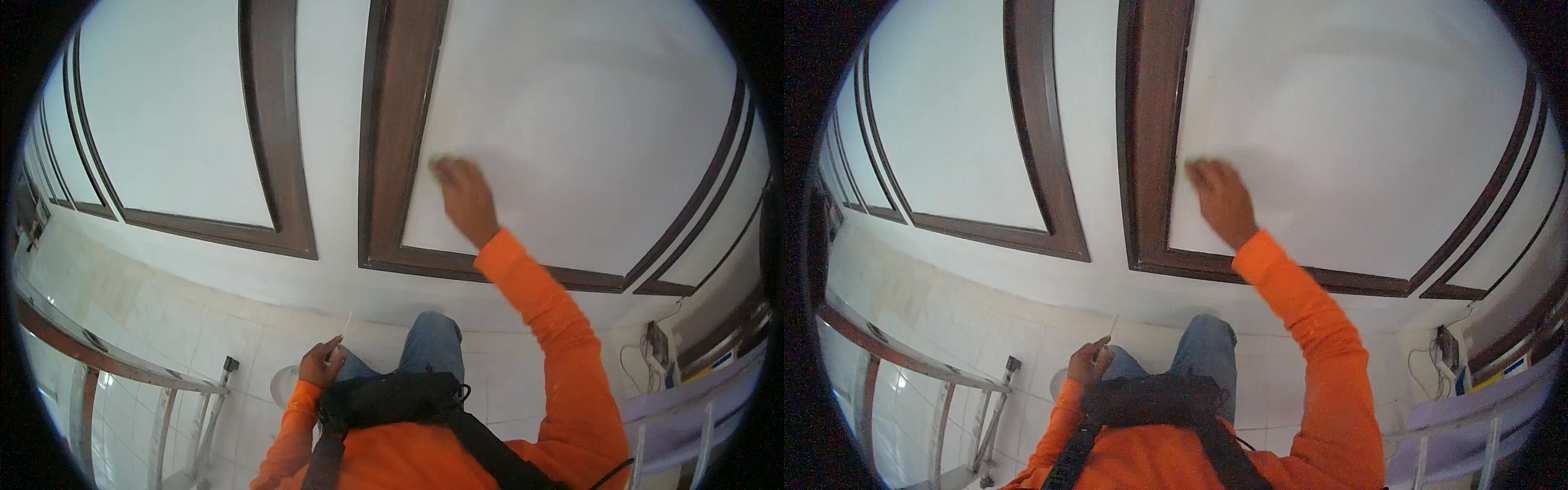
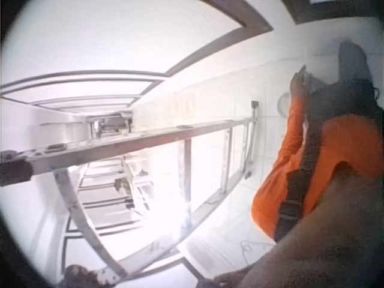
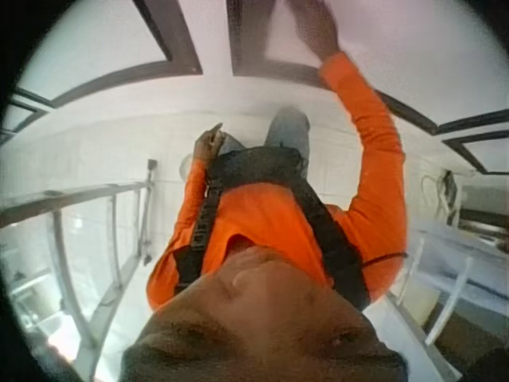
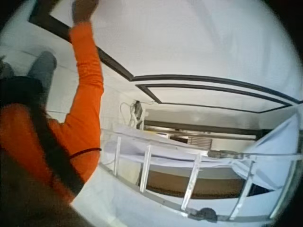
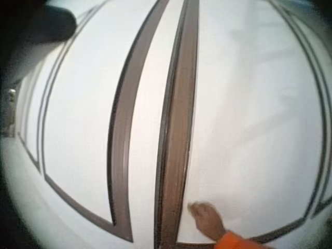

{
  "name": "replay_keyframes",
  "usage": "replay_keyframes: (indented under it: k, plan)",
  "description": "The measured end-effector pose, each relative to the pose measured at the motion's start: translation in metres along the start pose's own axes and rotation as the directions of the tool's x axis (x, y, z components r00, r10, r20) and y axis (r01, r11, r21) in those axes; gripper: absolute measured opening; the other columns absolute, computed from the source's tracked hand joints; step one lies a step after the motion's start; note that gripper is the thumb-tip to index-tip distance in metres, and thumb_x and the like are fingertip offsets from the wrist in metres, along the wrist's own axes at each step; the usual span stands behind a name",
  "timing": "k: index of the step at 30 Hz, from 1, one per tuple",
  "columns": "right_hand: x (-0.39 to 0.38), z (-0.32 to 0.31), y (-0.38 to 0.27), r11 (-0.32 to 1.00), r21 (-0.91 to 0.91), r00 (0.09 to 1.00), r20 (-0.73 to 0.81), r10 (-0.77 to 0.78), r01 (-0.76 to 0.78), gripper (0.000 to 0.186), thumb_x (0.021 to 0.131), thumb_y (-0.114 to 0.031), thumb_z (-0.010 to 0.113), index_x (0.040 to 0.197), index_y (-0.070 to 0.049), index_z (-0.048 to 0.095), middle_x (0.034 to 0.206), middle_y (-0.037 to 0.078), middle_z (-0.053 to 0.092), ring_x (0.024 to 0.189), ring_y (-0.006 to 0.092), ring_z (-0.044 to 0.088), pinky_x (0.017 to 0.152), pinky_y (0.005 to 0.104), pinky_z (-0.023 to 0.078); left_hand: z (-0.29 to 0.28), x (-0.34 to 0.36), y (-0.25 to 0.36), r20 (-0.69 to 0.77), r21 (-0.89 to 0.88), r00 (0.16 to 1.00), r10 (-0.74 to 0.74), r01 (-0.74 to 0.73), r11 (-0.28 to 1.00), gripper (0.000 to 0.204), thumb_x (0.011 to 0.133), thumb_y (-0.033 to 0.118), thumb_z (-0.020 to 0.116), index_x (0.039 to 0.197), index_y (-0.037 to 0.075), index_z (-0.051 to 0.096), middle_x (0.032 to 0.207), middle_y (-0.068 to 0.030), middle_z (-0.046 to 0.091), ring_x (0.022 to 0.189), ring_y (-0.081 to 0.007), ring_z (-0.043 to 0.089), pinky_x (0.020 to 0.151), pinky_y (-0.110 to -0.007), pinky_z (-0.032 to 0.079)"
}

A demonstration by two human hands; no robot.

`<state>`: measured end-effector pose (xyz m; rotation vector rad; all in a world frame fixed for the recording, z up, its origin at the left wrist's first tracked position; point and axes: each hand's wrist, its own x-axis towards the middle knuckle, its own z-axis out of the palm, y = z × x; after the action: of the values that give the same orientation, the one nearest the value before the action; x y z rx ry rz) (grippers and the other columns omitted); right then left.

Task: The person applies white putty to the edges of a wall panel using a scraper and a sponge, then wipes the excess putty with a cloth.

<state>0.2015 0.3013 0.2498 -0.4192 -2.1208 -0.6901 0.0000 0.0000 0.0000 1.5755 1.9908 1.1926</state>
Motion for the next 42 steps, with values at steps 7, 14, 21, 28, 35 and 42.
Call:
replay_keyframes:
  k: [7,14,21,28,35,42]
  plan:
    - [-0.070,0.017,-0.040,0.985,0.169,0.981,0.196,0.003,-0.037,0.036,0.076,-0.001,0.055,0.111,-0.002,0.061,0.109,0.012,0.057,0.101,0.0300,0.054,0.091,0.0390,0.046,-0.002,-0.007,0.004,-0.016,0.006,1.000,-0.014,0.015,1.000,0.041,0.083,0.030,0.064,0.119,0.011,0.062,0.078,-0.0130,0.062,0.070,-0.0259,0.061,0.067,-0.036,0.049]
    - [0.027,-0.020,-0.015,0.991,-0.132,0.983,-0.182,-0.019,-0.005,0.039,0.077,-0.001,0.058,0.116,-0.005,0.060,0.111,0.007,0.056,0.103,0.0255,0.051,0.091,0.0351,0.045,-0.009,-0.002,-0.003,0.025,0.003,0.999,-0.030,0.030,1.000,0.041,0.083,0.030,0.064,0.119,0.011,0.062,0.080,-0.0127,0.063,0.071,-0.0256,0.061,0.069,-0.034,0.050]
    - [-0.050,0.024,-0.023,0.994,-0.083,0.995,0.069,-0.067,0.073,0.042,0.080,-0.007,0.057,0.122,-0.007,0.056,0.119,0.006,0.051,0.108,0.0254,0.048,0.090,0.0417,0.041,-0.001,-0.009,0.001,-0.012,-0.001,0.997,-0.070,0.070,0.998,0.041,0.083,0.029,0.065,0.119,0.010,0.062,0.079,-0.0126,0.062,0.070,-0.0248,0.060,0.067,-0.035,0.050]
    - [-0.022,-0.010,-0.021,0.996,-0.030,0.995,0.056,-0.084,0.085,0.033,0.081,-0.009,0.059,0.115,-0.008,0.062,0.112,0.007,0.058,0.100,0.0251,0.056,0.084,0.0406,0.043,-0.005,-0.009,-0.002,-0.041,-0.016,0.999,-0.029,0.028,0.999,0.041,0.083,0.027,0.064,0.120,0.008,0.061,0.079,-0.0123,0.062,0.071,-0.0247,0.060,0.069,-0.034,0.049]
    - [0.137,-0.084,0.051,0.968,-0.251,0.922,-0.377,-0.085,-0.014,0.038,0.080,-0.007,0.062,0.116,-0.017,0.061,0.109,0.006,0.059,0.097,0.0271,0.054,0.082,0.0392,0.044,-0.004,0.004,0.009,-0.022,-0.073,1.000,-0.001,-0.001,0.997,0.041,0.083,0.026,0.063,0.119,0.007,0.061,0.076,-0.0115,0.060,0.070,-0.0242,0.059,0.069,-0.034,0.049]
    - [0.068,-0.033,0.024,0.988,-0.153,0.971,-0.230,-0.064,0.029,0.033,0.079,-0.006,0.059,0.112,-0.011,0.064,0.111,0.011,0.058,0.098,0.0299,0.054,0.083,0.0421,0.045,0.005,-0.003,-0.001,-0.032,-0.038,0.999,-0.012,0.011,0.999,0.041,0.082,0.027,0.064,0.118,0.008,0.062,0.074,-0.0113,0.060,0.068,-0.0244,0.059,0.067,-0.033,0.049]
